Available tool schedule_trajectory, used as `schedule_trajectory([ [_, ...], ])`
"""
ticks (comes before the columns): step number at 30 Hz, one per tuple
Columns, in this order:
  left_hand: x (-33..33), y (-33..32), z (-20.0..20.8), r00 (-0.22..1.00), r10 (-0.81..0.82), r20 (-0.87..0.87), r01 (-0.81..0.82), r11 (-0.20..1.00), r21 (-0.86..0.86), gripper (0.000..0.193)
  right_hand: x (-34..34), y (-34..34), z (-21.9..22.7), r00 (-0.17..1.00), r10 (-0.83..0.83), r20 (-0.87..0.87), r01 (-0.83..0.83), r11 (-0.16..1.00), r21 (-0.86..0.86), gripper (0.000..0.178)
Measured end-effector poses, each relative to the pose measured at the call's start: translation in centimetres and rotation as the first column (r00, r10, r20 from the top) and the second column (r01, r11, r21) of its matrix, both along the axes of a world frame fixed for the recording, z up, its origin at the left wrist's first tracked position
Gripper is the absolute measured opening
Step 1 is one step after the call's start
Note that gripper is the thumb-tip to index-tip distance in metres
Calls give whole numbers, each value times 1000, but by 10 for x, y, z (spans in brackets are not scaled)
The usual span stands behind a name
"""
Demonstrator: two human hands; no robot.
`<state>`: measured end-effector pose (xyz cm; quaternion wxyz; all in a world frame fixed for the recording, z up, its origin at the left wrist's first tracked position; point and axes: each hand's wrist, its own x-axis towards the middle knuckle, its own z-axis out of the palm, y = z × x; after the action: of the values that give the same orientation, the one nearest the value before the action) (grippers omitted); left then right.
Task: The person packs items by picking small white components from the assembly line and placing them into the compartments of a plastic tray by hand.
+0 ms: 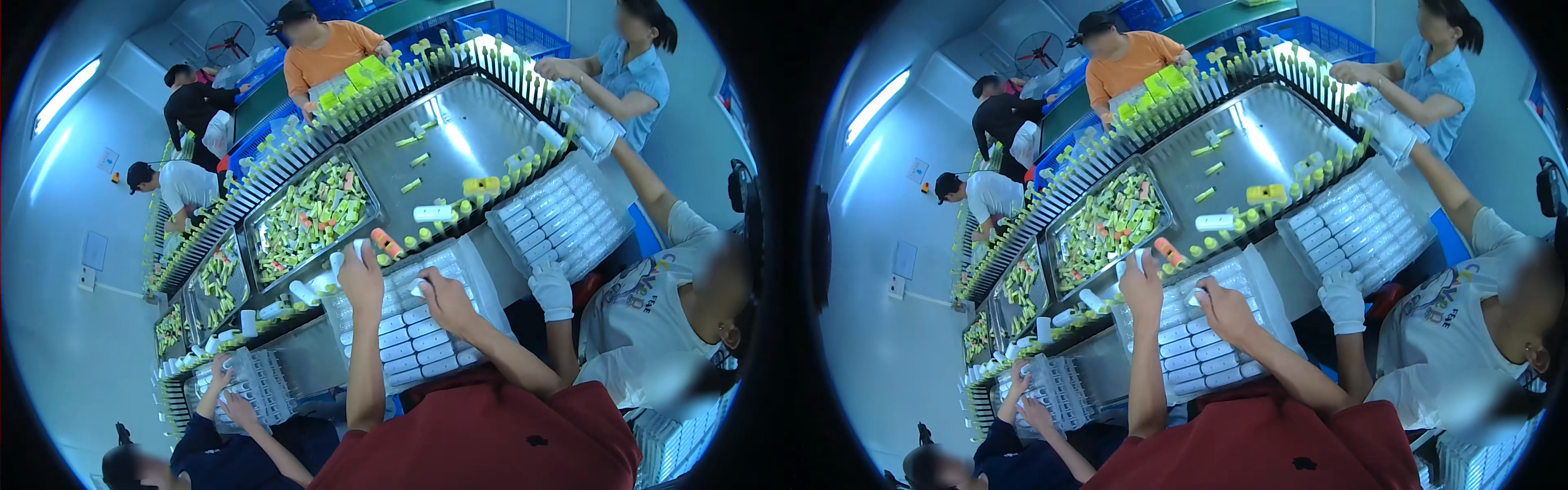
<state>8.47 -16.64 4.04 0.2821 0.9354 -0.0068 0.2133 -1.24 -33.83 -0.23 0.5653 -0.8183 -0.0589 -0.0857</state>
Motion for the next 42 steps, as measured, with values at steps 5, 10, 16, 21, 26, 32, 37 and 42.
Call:
schedule_trajectory([
  [5, 22, -7, -43, 982, 175, 75, -189, 846, 499, 37, -2, -25, 17, 987, -160, -1, 158, 975, 158, 27],
  [10, 6, 27, -44, 991, 88, 103, -121, 919, 375, 37, 25, -58, 19, 883, -459, 96, 435, 878, 201, 30],
  [16, -5, 63, -36, 984, 98, 146, -146, 918, 369, 30, 104, -73, 31, 883, -424, 202, 428, 903, 29, 35],
  [21, -16, 99, -34, 981, 179, 79, -194, 937, 289, 29, 133, -26, 42, 957, -175, 232, 233, 938, -256, 42],
  [26, -58, 94, -19, 910, 263, 320, -363, 878, 311, 55, 130, 18, 35, 968, -16, 249, 130, 882, -452, 45],
  [32, -138, 82, -55, 996, -8, 85, 9, 1000, -11, 39, 134, 104, 20, 926, 298, 234, 11, 597, -802, 40],
  [37, -142, 57, -58, 972, -228, -51, 230, 971, 57, 32, 120, 143, 5, 943, 221, 250, 50, 648, -760, 38],
  [42, -132, 62, -73, 970, -218, -109, 231, 963, 136, 44, 68, 134, 21, 960, 266, 88, -189, 848, -495, 58],
])
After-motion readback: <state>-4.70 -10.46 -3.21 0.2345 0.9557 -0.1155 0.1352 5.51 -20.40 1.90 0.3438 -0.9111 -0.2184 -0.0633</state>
